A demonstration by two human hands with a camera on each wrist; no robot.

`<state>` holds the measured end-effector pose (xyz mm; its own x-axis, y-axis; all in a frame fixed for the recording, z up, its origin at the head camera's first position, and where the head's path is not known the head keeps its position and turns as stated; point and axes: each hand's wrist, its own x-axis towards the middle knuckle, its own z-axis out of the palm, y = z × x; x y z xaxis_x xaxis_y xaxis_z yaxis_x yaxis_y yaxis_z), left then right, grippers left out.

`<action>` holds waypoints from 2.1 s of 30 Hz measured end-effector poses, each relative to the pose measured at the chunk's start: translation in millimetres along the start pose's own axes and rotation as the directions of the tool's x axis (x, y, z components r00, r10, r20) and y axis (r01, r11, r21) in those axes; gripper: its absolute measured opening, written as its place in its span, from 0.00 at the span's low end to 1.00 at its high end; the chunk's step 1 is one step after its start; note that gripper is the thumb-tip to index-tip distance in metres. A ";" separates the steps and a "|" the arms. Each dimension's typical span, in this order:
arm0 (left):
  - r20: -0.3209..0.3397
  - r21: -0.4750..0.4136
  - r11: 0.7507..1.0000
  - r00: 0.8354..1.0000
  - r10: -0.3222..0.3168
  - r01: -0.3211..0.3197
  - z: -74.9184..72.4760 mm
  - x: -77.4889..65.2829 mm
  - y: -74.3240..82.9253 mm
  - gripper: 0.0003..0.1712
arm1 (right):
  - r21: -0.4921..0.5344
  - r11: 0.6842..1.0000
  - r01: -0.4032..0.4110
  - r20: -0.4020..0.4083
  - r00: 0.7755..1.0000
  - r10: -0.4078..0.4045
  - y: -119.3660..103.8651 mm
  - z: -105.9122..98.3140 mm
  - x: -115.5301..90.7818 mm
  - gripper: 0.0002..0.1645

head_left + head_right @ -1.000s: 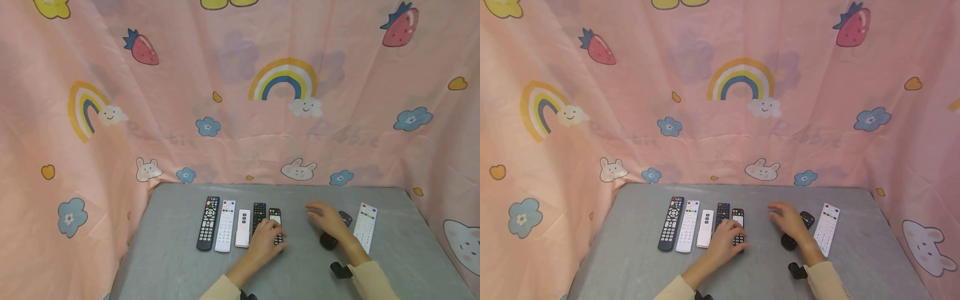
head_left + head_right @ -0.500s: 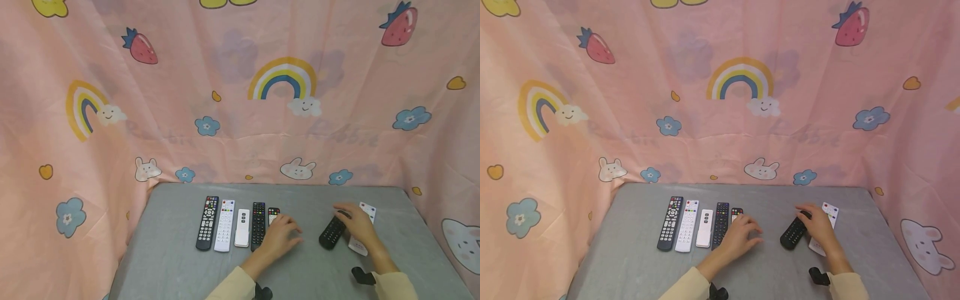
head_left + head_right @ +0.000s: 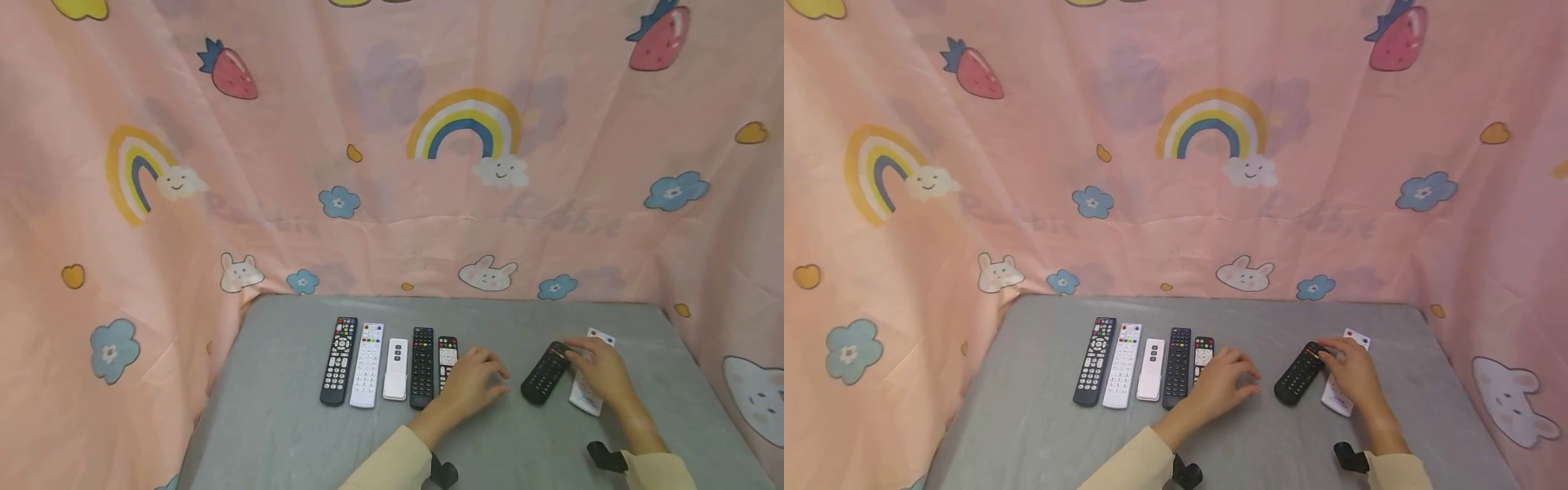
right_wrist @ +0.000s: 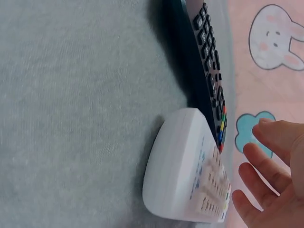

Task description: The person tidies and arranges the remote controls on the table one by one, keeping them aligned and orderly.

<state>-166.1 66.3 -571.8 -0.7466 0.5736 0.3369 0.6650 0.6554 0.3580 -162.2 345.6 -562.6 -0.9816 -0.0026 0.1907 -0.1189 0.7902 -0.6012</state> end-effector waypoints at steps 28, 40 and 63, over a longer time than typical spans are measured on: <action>0.098 0.035 0.999 0.995 -0.030 0.027 8.9 10.8 6.6 0.16 | -0.080 0.989 -0.121 0.015 0.992 0.123 15.3 1.0 3.2 0.17; 0.114 0.003 0.997 0.990 -0.081 0.081 19.7 13.6 13.6 0.17 | -0.134 0.977 -0.166 0.035 0.984 0.172 19.3 3.1 6.1 0.19; 0.112 -0.033 0.955 0.950 -0.290 0.295 46.0 12.0 23.8 0.17 | -0.195 0.956 -0.219 0.046 0.972 0.232 20.7 9.5 8.7 0.18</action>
<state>-160.0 111.4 -599.3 -0.9042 0.4104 0.1187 0.4151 0.7787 0.4704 -174.6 356.1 -580.8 -0.9882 0.1529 0.0099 0.1308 0.8755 -0.4652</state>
